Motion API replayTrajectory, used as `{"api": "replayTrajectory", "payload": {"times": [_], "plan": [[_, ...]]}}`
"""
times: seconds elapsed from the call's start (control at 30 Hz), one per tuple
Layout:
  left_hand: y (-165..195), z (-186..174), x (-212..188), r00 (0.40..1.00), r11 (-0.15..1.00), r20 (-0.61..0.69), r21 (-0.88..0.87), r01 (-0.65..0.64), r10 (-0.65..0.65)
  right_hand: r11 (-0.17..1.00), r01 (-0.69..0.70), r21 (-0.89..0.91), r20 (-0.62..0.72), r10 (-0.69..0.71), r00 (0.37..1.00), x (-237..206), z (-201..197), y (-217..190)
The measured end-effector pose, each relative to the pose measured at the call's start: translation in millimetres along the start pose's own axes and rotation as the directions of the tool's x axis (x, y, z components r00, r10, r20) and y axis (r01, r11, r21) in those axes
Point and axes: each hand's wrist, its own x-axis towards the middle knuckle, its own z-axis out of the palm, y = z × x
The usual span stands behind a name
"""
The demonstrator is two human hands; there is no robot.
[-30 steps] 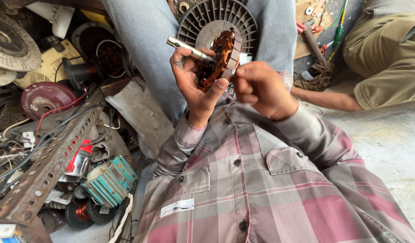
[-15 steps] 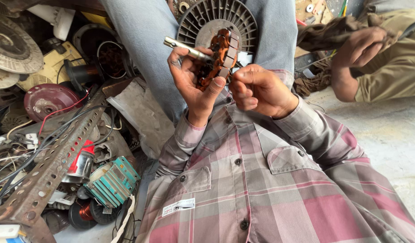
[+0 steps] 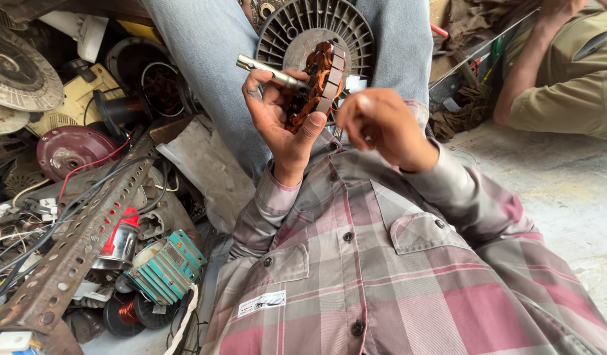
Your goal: The person removes a motor armature from a blue bench vise, then sits on the floor to adjust and trim copper windings on the rotor using scissors. They repeatedly rotate the rotor, cut protruding wires, and tuck the ends into slots.
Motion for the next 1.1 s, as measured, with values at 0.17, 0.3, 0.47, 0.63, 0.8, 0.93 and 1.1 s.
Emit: {"api": "replayTrajectory", "payload": {"times": [0.17, 0.3, 0.47, 0.63, 0.8, 0.93, 1.1], "plan": [[-1.9, 1.1, -1.0, 1.0, 1.0, 0.008, -0.007, -0.009, 0.009, 0.073, 0.375, -0.924, 0.258, -0.605, 0.753, -10.0, 4.8, 10.2], [-3.3, 1.7, -2.1, 0.999, 0.996, -0.005, 0.078, -0.033, 0.034, 0.884, -0.202, 0.421, 0.192, 0.131, 0.973, 1.8, -2.2, 6.6], [-5.2, 1.2, -0.9, 1.0, 1.0, 0.002, 0.001, -0.016, 0.016, 0.709, 0.356, -0.608, 0.004, -0.445, 0.895, -8.5, -1.8, 4.1], [-5.1, 0.8, -1.8, 1.0, 1.0, 0.009, 0.014, -0.009, 0.008, -0.193, 0.367, -0.91, 0.395, -0.672, 0.626, -8.3, -4.2, 14.9], [-5.1, 0.1, -1.9, 1.0, 1.0, 0.01, -0.014, -0.01, 0.01, 0.97, -0.097, 0.225, -0.055, 0.111, 0.992, 4.1, -9.6, 17.7], [-4.8, -0.6, -0.5, 1.0, 1.0, 0.008, -0.004, -0.006, 0.006, 0.927, 0.19, -0.323, -0.083, -0.228, 0.97, -4.3, -3.3, 11.5], [-2.5, 1.0, -0.6, 0.999, 0.998, 0.009, -0.048, 0.04, -0.04, 0.039, 0.368, -0.929, 0.253, -0.659, 0.708, -8.3, 4.4, 15.1]]}}
